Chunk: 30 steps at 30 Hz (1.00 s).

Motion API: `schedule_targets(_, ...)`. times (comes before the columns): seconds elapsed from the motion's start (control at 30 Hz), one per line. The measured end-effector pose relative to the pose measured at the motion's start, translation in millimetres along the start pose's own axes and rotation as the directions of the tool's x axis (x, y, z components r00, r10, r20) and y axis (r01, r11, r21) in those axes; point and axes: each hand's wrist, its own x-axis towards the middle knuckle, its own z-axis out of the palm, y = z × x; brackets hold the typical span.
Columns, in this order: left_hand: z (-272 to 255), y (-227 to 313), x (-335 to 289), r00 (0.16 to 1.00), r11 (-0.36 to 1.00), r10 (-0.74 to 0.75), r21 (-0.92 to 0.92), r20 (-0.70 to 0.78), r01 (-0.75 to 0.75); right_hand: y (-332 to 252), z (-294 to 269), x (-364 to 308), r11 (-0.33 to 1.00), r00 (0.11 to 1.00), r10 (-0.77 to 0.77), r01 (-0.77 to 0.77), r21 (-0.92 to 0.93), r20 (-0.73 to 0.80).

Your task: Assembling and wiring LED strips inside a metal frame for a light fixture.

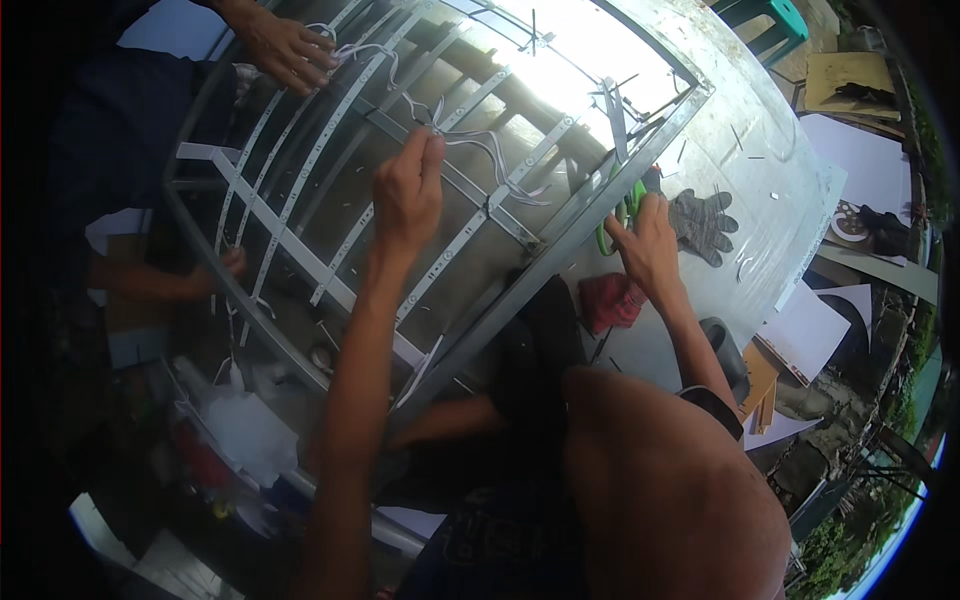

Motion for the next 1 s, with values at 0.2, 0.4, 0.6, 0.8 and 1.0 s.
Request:
schedule_targets(0.2, 3, -1, 1, 1.0, 1.0, 0.01, -0.018, -0.027, -0.011, -15, 0, 26, 0.881, 0.91, 0.408, -0.414, 0.228, 0.076)
schedule_targets(0.4, 0, -2, 1, 0.999, 1.0, 0.028, -0.006, -0.032, -0.029, -26, -2, -2, 0.989, 0.988, 0.145, -0.147, 0.034, 0.045)
schedule_targets(0.6, 2, 1, 1, 0.996, 0.997, 0.071, -0.039, -0.049, -0.073, -19, 1, 5, 0.993, 0.993, 0.093, -0.086, -0.085, 0.074)
schedule_targets(0.8, 3, 4, 0, 0.997, 0.996, 0.058, -0.061, -0.057, -0.062, 2, 23, 26, 0.996, 0.996, 0.087, -0.087, -0.008, 0.008)
schedule_targets(1.0, 5, 5, 2, 0.996, 0.984, 0.068, -0.158, -0.066, -0.078, 1, 14, 33, 0.989, 0.999, 0.0, 0.006, -0.145, 0.046)
